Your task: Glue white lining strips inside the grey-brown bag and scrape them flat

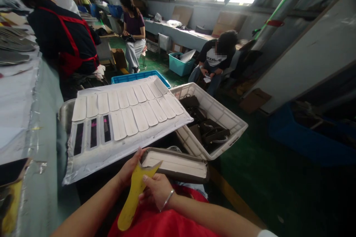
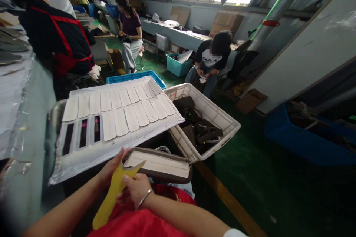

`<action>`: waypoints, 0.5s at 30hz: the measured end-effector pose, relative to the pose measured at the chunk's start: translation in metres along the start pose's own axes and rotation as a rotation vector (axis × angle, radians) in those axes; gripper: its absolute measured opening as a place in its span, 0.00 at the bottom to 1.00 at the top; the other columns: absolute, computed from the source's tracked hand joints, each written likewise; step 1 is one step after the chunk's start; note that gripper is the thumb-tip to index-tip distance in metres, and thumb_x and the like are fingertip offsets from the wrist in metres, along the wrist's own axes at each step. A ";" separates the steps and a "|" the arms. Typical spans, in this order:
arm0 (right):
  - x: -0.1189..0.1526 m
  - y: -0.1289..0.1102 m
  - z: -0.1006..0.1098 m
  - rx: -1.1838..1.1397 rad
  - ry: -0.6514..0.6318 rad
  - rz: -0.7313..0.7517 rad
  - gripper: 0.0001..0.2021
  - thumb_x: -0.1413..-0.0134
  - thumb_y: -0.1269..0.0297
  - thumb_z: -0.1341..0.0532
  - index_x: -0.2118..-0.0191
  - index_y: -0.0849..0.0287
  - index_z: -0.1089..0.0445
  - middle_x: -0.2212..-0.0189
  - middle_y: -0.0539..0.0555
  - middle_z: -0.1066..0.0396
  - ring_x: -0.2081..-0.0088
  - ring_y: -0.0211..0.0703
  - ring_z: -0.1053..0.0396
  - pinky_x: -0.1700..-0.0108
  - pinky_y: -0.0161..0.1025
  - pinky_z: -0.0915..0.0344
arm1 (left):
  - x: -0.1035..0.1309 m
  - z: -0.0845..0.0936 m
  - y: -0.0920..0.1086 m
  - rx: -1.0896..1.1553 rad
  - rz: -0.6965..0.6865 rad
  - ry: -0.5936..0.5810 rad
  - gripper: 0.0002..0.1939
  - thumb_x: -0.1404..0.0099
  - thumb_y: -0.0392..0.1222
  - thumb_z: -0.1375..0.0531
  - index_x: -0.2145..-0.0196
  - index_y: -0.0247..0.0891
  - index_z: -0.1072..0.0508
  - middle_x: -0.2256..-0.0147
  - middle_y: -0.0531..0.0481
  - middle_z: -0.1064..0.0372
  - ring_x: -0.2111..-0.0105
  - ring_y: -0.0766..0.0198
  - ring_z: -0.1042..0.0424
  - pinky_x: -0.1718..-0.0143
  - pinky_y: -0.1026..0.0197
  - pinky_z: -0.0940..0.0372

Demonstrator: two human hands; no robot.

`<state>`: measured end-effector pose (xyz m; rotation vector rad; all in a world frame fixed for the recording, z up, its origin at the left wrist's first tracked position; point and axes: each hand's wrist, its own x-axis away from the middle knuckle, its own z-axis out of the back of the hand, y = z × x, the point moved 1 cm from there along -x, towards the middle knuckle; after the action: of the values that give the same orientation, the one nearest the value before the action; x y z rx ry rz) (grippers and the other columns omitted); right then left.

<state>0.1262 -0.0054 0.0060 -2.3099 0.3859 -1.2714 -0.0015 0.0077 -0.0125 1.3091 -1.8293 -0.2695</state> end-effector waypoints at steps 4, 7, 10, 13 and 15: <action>-0.005 -0.004 0.007 -0.038 -0.034 -0.039 0.12 0.52 0.59 0.38 0.70 0.65 0.33 0.81 0.53 0.30 0.85 0.35 0.35 0.83 0.31 0.37 | -0.008 -0.001 0.003 -0.114 0.014 0.126 0.28 0.38 0.56 0.44 0.46 0.37 0.37 0.62 0.44 0.27 0.69 0.59 0.27 0.67 0.60 0.33; -0.009 -0.006 0.012 -0.051 -0.080 -0.014 0.20 0.61 0.52 0.34 0.70 0.66 0.32 0.80 0.54 0.29 0.85 0.36 0.35 0.82 0.32 0.36 | -0.013 -0.003 0.005 -0.179 0.008 0.177 0.28 0.39 0.57 0.44 0.47 0.36 0.35 0.63 0.45 0.27 0.71 0.61 0.29 0.70 0.62 0.34; -0.013 -0.006 0.017 -0.046 -0.115 -0.002 0.28 0.70 0.45 0.32 0.69 0.66 0.31 0.80 0.56 0.29 0.83 0.37 0.34 0.80 0.34 0.35 | -0.016 -0.010 0.009 -0.238 0.010 0.177 0.27 0.38 0.57 0.45 0.49 0.36 0.34 0.65 0.46 0.27 0.72 0.63 0.30 0.71 0.63 0.36; -0.015 -0.005 0.023 -0.046 -0.134 -0.025 0.30 0.72 0.41 0.33 0.69 0.67 0.31 0.81 0.56 0.29 0.83 0.38 0.34 0.79 0.35 0.35 | -0.019 -0.019 0.014 -0.326 -0.021 0.168 0.24 0.38 0.56 0.45 0.52 0.35 0.32 0.68 0.48 0.28 0.72 0.64 0.32 0.70 0.64 0.37; -0.016 -0.005 0.026 -0.054 -0.133 -0.039 0.30 0.70 0.41 0.33 0.69 0.66 0.31 0.81 0.56 0.29 0.82 0.38 0.34 0.78 0.36 0.34 | -0.022 -0.024 0.017 -0.384 -0.047 0.143 0.23 0.37 0.56 0.46 0.54 0.34 0.31 0.69 0.49 0.29 0.72 0.64 0.33 0.69 0.63 0.37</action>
<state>0.1394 0.0128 -0.0148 -2.4425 0.3345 -1.1300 0.0067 0.0404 0.0010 1.0730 -1.5360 -0.5113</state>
